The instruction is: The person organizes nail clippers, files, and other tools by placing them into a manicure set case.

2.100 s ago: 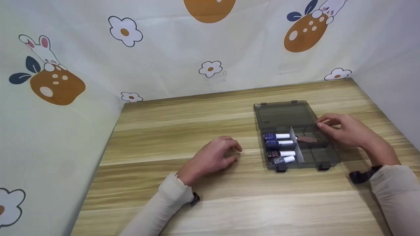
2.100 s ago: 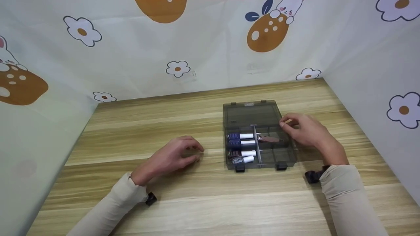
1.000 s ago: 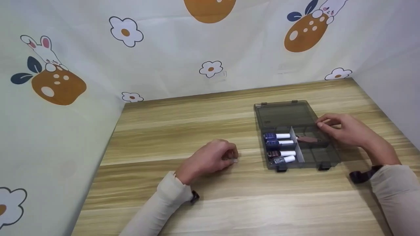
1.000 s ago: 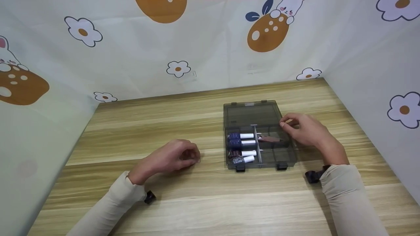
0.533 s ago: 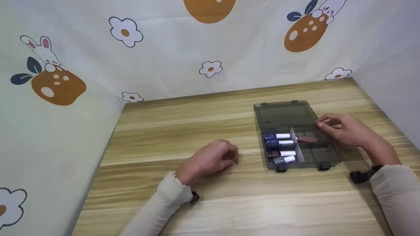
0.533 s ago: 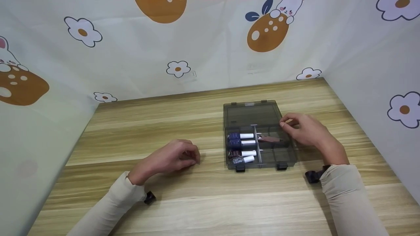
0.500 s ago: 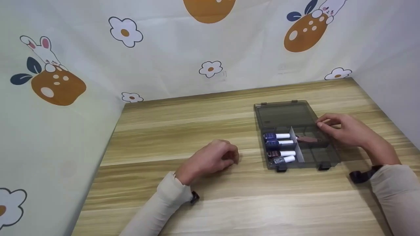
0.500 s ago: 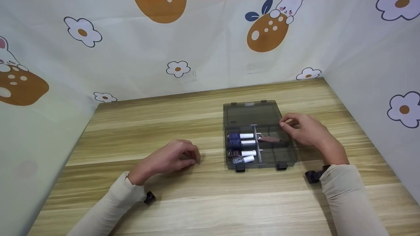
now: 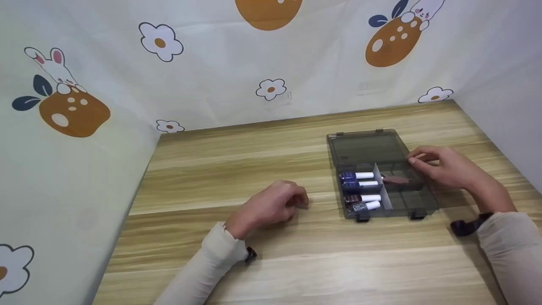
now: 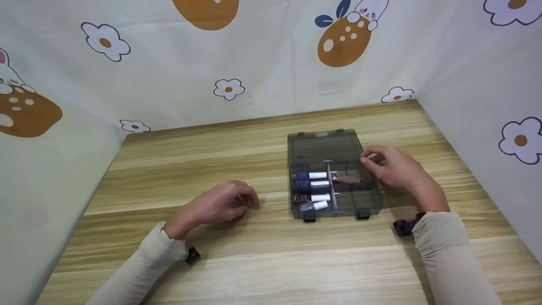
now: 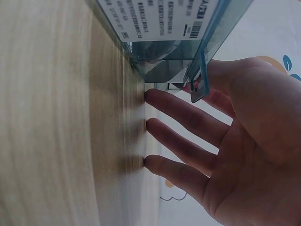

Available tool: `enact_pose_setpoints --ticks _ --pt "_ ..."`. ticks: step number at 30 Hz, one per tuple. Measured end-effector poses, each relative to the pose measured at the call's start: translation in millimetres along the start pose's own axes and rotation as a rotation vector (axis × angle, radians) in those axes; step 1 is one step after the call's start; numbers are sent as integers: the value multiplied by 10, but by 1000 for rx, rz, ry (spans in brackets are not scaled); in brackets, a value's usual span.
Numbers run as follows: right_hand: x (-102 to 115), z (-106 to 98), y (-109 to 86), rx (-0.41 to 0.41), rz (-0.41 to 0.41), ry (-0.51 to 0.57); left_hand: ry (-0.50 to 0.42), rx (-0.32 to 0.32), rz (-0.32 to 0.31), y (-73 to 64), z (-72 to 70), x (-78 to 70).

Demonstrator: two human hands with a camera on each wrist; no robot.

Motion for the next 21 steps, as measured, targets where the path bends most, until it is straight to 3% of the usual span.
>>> enact_pose_setpoints --ticks 14,21 --pt "-10 0 0 -19 -2 9 29 -6 11 11 -8 -10" --pt "-5 -2 -6 -18 -12 21 40 -55 14 19 -24 -38"
Point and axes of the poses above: each hand's wrist, its own y-axis towards the middle knuckle, its own z-axis out of the palm, x = y × z, the point moved 7 cm from there along y, towards the middle knuckle, and after that the axes turned 4 degrees about -z, right-handed, at the moved point
